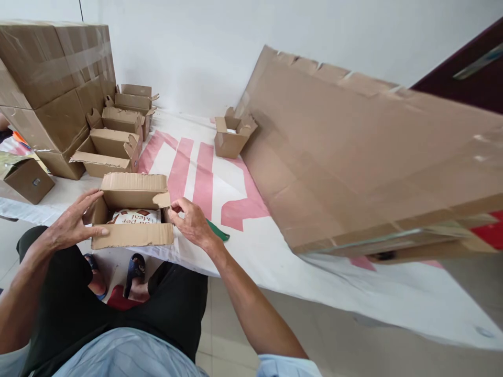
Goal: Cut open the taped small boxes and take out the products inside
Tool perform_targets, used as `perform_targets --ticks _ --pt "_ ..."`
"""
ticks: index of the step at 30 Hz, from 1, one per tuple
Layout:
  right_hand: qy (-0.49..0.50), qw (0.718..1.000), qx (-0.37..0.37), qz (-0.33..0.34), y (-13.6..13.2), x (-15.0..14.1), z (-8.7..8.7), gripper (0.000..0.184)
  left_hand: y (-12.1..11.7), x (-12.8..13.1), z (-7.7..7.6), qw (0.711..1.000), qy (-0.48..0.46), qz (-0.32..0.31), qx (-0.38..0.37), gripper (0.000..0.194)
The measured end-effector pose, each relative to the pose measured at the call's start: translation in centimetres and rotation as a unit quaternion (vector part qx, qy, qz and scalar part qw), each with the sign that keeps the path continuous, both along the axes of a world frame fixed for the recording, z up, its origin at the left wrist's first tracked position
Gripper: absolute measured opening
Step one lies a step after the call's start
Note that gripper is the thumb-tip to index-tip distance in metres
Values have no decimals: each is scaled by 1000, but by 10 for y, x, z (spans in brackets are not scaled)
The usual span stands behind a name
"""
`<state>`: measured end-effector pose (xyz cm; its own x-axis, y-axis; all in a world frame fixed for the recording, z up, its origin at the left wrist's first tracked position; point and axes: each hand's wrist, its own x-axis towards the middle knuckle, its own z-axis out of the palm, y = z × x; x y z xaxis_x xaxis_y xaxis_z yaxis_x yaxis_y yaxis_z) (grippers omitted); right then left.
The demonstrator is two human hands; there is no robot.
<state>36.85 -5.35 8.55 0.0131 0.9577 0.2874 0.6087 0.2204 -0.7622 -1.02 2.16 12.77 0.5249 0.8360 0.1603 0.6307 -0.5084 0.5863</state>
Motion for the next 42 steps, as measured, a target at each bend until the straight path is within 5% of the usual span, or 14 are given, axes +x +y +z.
perform_targets --ticks 4,6,10,14,17,22,24,26,31,35,42 --pt "0 1000 8 -7 -10 2 -1 14 1 3 -11 998 -48 -22 -28 119" --pt "-55 997 49 -27 -10 3 4 11 1 3 -16 997 -63 -20 -32 118" --pt "-212 971 102 -41 3 -4 21 33 -1 3 -19 997 -76 -17 -27 116" --pt "-281 957 54 -44 19 -17 30 14 -5 3 -21 996 -82 -13 -25 115" --pt "-200 975 34 -85 21 -18 20 7 -6 4 -25 996 -86 -13 -18 115" --pt "63 985 1 -158 14 0 -21 39 -9 4 -32 996 -90 -19 5 112" --pt "73 983 10 -167 10 9 -30 54 -11 4 -32 996 -88 -18 10 111" --pt "-15 984 50 -168 7 13 -24 54 -13 4 -31 996 -85 -15 12 110" --pt "-260 954 142 -41 4 -4 31 14 -21 3 -30 996 -86 -13 23 112" --pt "-320 936 87 119 14 -34 63 16 -30 1 -30 996 -84 -22 35 111" --pt "-355 902 -39 241 23 -65 86 24 -36 -1 -35 994 -82 -36 60 111"
